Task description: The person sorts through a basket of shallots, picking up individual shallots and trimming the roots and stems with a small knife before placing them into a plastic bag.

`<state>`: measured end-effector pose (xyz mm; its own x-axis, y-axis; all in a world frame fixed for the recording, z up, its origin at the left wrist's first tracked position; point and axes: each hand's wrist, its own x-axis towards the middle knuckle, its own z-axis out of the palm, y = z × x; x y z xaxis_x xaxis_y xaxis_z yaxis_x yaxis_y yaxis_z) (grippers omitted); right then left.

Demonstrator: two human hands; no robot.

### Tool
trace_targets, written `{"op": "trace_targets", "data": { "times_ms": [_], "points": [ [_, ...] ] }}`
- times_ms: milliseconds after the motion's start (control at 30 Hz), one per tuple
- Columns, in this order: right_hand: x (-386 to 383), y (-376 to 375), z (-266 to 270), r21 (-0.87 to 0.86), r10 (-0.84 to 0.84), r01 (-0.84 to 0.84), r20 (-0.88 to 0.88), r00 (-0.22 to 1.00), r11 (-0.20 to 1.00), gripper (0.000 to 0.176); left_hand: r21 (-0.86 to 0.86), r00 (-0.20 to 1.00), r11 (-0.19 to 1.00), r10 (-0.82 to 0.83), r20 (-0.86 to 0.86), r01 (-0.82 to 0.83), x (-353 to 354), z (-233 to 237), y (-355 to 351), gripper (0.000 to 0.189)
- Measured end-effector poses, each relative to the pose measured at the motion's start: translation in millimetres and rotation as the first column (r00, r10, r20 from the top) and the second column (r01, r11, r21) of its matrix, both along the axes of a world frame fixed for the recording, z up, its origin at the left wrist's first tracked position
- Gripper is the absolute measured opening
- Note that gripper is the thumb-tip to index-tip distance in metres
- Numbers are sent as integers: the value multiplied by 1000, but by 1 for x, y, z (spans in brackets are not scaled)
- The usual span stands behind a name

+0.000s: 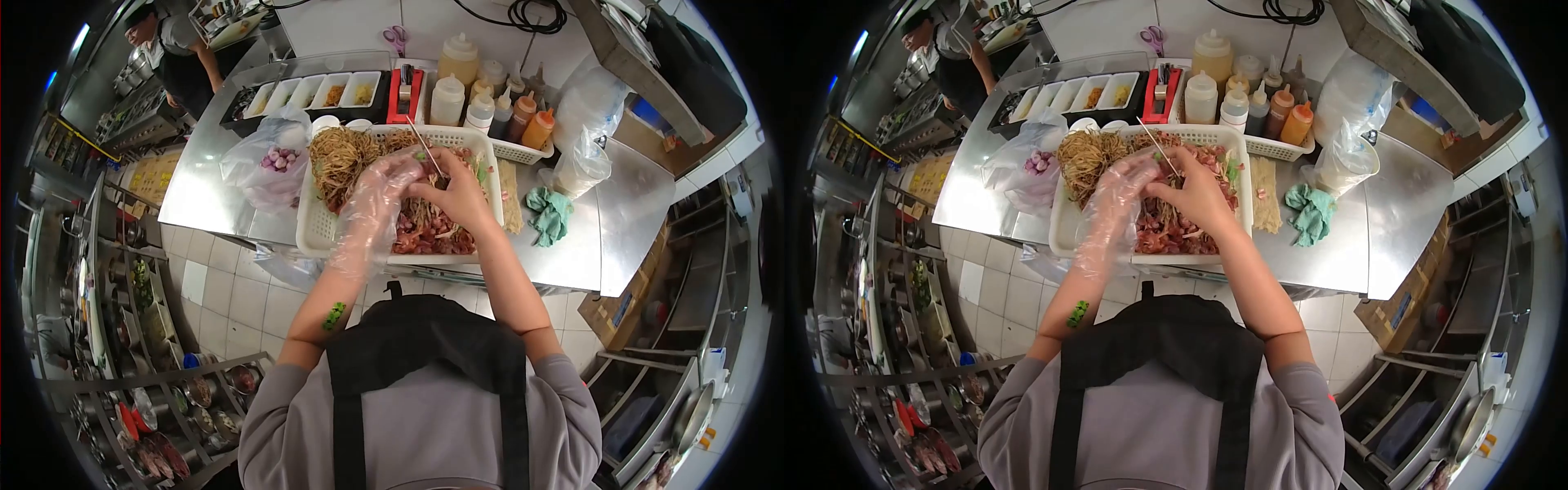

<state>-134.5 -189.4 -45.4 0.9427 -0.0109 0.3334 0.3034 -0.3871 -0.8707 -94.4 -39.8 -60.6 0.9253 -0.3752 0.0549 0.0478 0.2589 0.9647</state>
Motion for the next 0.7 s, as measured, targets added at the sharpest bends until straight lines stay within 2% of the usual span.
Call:
{"op": "trace_targets", "data": {
  "times_ms": [67,100,133,200,267,300,367,433,467,500,633,700],
  "points": [
    [-6,-2,8,152,-10,25,-97,995,988,38,-167,982,986,-6,-188,-26,-2,2,5,37],
    [-7,-5,6,153,-9,24,-98,995,988,38,-184,964,982,-5,-268,-46,3,-1,9,39],
    [-7,-9,5,179,11,11,-121,993,984,36,-184,963,982,-3,-269,-48,4,-4,13,39],
    [-10,-10,6,205,32,-2,-145,989,979,35,-341,937,939,-79,-340,-44,2,-9,17,40],
    [-18,-8,13,-20,55,-59,-167,984,998,31,-403,949,915,-100,-298,-30,4,-20,16,40],
    [-18,-6,10,-20,54,-58,-168,984,998,31,-462,960,887,-119,-253,-12,4,-21,15,39],
    [-15,-3,-2,-130,49,-52,-26,998,990,32,-448,969,894,-125,-215,16,2,-22,14,41],
    [-11,-2,-9,-140,50,-50,-1,999,989,34,-432,975,901,-132,-176,43,0,-24,13,42],
    [-10,-1,-10,-152,52,-47,26,998,987,36,-402,975,916,-81,-205,-8,0,-28,12,42],
    [-11,0,-9,-151,51,-47,25,998,988,36,-370,972,927,-30,-232,-59,-1,-28,12,43],
    [-16,5,2,-76,22,-23,-6,1000,997,37,-377,967,925,-43,-251,-57,0,-31,17,38],
    [-15,6,2,-36,43,-44,-29,999,998,37,-406,942,904,-8,-337,-138,4,-39,17,37]
  ]
}}
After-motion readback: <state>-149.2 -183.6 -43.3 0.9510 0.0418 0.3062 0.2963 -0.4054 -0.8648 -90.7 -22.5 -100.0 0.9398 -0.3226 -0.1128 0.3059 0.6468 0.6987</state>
